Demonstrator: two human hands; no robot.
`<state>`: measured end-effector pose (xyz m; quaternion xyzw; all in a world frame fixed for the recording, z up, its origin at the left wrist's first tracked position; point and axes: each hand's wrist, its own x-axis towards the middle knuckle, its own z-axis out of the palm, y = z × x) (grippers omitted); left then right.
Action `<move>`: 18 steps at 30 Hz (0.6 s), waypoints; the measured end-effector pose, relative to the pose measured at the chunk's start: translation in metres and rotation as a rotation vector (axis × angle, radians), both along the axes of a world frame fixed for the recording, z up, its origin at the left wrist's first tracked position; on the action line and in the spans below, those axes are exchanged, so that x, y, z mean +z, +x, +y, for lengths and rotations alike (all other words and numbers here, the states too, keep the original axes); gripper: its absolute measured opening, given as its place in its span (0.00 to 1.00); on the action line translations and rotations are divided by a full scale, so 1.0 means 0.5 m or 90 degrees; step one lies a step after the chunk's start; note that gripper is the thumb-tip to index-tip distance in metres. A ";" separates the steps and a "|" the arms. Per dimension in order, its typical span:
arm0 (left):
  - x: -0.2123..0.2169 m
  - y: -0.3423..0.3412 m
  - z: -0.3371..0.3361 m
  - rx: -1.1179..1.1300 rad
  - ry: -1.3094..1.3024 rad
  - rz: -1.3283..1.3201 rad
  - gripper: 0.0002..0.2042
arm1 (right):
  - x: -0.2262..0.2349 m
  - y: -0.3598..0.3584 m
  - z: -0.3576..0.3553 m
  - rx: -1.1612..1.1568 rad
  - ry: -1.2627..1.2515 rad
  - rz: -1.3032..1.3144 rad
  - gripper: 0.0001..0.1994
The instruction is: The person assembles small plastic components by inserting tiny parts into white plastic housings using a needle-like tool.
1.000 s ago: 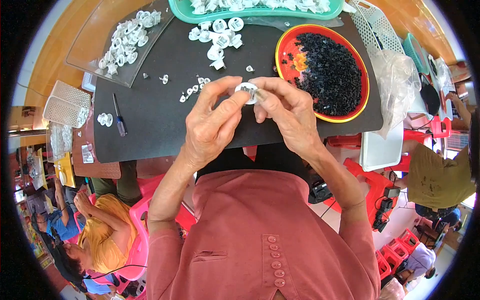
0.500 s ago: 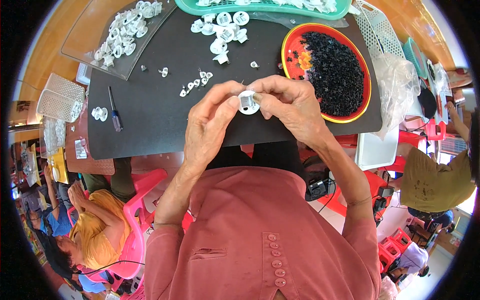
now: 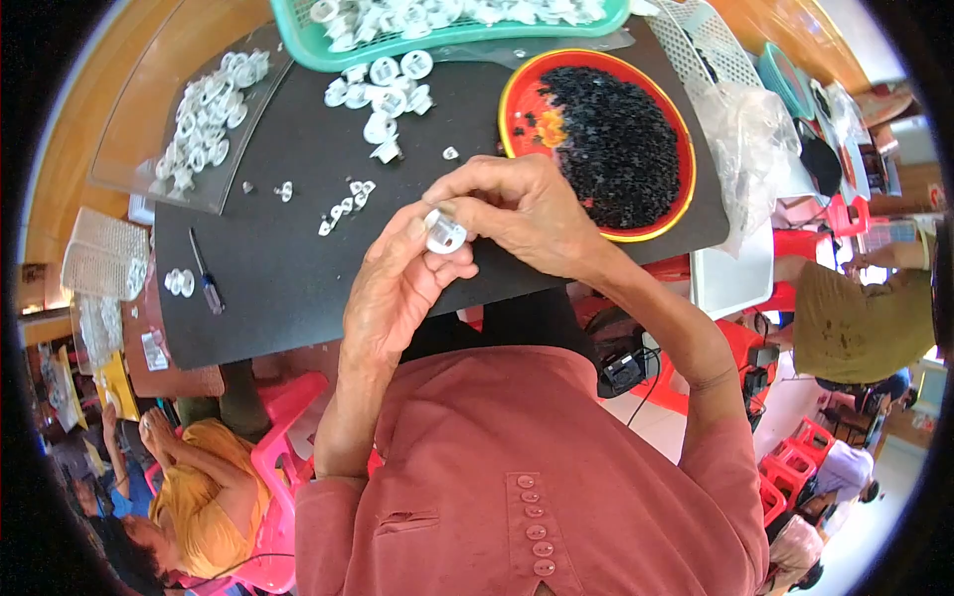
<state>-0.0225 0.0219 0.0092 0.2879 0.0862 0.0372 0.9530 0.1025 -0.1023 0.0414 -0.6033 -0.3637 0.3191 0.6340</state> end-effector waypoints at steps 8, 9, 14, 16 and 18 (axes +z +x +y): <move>-0.005 0.001 -0.015 0.040 -0.024 -0.005 0.16 | 0.032 0.144 -0.064 -0.243 -0.138 -0.442 0.07; -0.005 0.002 -0.016 0.040 -0.017 -0.003 0.16 | 0.028 0.165 -0.073 -0.245 -0.160 -0.523 0.08; -0.012 0.005 -0.024 0.043 0.010 0.008 0.16 | -0.014 0.210 -0.059 -0.150 -0.117 -0.769 0.06; -0.014 0.006 -0.024 0.041 0.019 0.001 0.16 | -0.026 0.207 -0.050 -0.146 -0.101 -0.920 0.04; -0.016 0.005 -0.022 0.040 0.022 0.004 0.16 | -0.013 0.201 -0.053 -0.111 -0.139 -0.810 0.04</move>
